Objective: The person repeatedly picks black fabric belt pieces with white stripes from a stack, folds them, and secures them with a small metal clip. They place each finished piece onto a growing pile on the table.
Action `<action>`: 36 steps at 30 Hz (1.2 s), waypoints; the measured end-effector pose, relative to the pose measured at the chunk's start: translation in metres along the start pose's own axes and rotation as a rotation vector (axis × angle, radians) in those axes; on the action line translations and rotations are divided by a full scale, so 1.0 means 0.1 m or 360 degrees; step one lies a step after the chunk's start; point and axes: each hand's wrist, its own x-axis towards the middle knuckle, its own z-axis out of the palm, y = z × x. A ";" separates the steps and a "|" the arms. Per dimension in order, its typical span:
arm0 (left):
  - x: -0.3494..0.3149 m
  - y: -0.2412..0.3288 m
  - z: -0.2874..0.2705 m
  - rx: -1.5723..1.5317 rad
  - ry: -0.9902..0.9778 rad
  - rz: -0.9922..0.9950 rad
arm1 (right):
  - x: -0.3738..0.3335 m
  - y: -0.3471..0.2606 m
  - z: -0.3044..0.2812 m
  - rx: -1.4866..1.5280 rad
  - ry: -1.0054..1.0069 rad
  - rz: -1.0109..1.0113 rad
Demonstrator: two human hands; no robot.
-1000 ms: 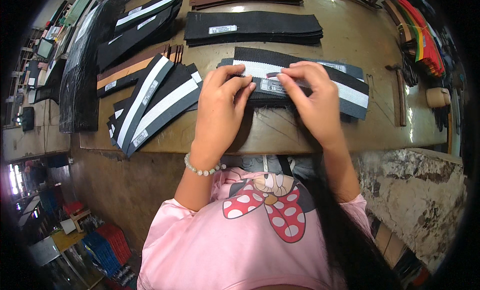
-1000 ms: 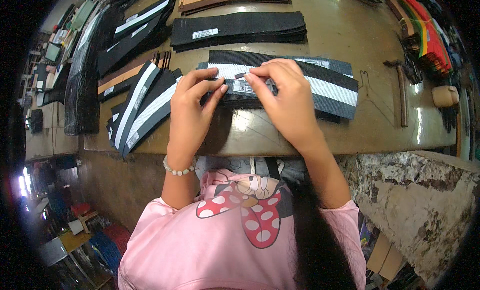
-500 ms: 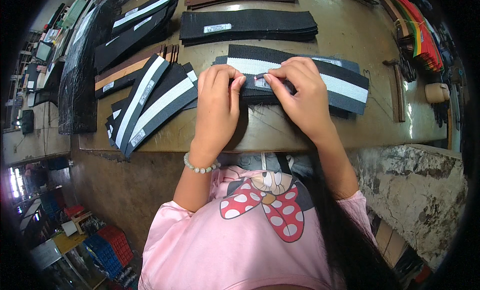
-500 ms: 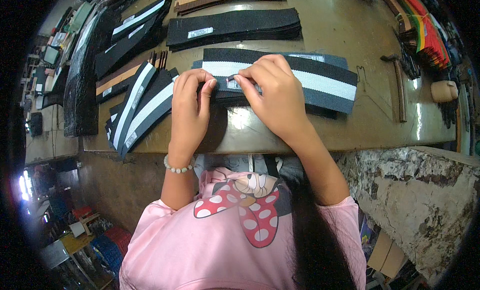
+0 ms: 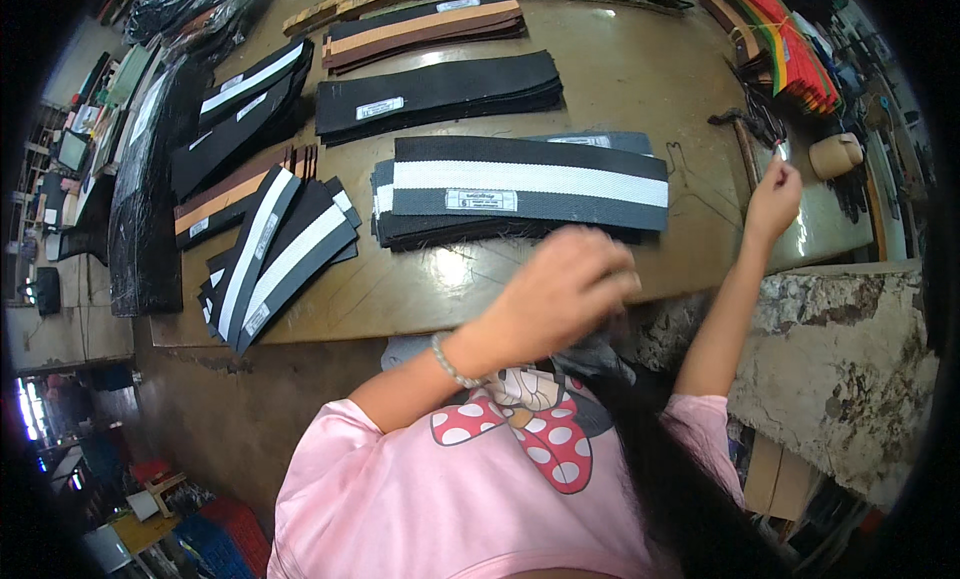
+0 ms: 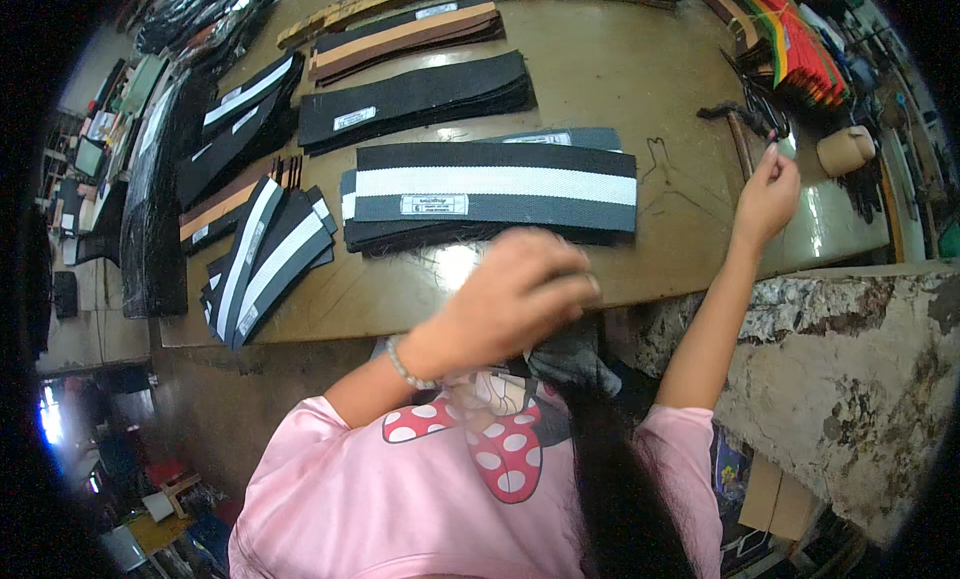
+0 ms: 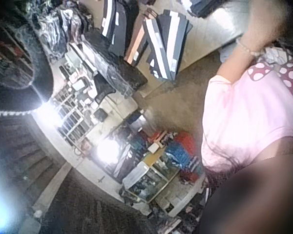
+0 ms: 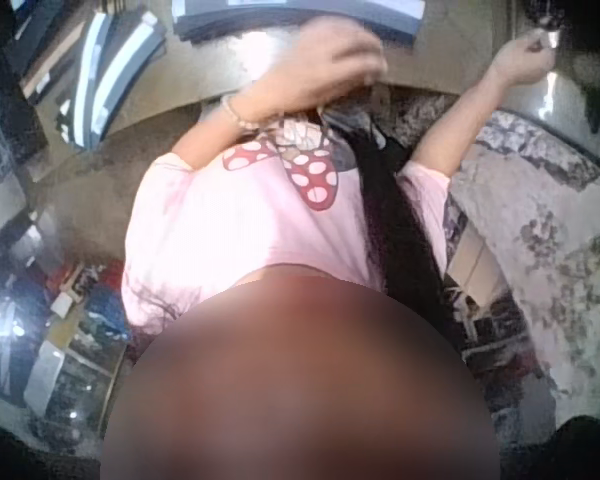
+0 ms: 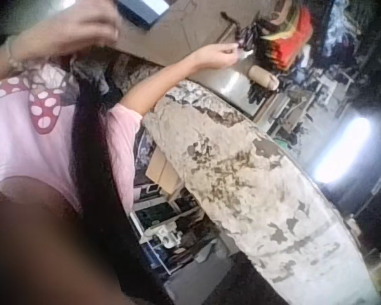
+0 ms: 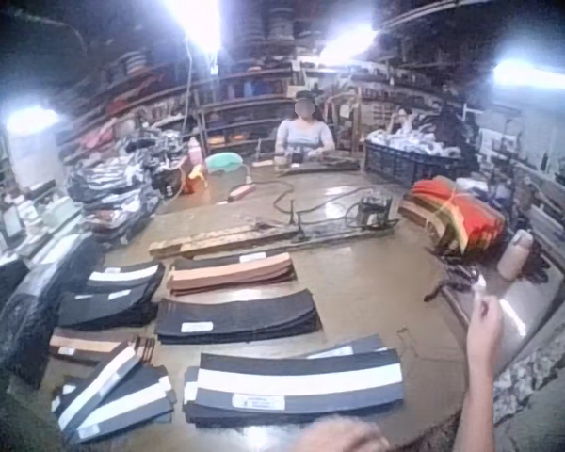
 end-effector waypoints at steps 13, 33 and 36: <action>0.53 -0.01 -0.82 0.0955 0.0062 -0.0098 | -0.01 0.27 -0.02 -0.0249 -0.0072 0.0138; -0.22 -0.41 -0.92 0.0808 0.0486 -0.1021 | -1.11 -2.68 -0.07 0.1361 -0.1287 0.0032; -0.18 -0.40 -0.94 0.0630 0.0469 -0.1223 | -1.16 -2.70 -0.03 0.1280 -0.1296 -0.0012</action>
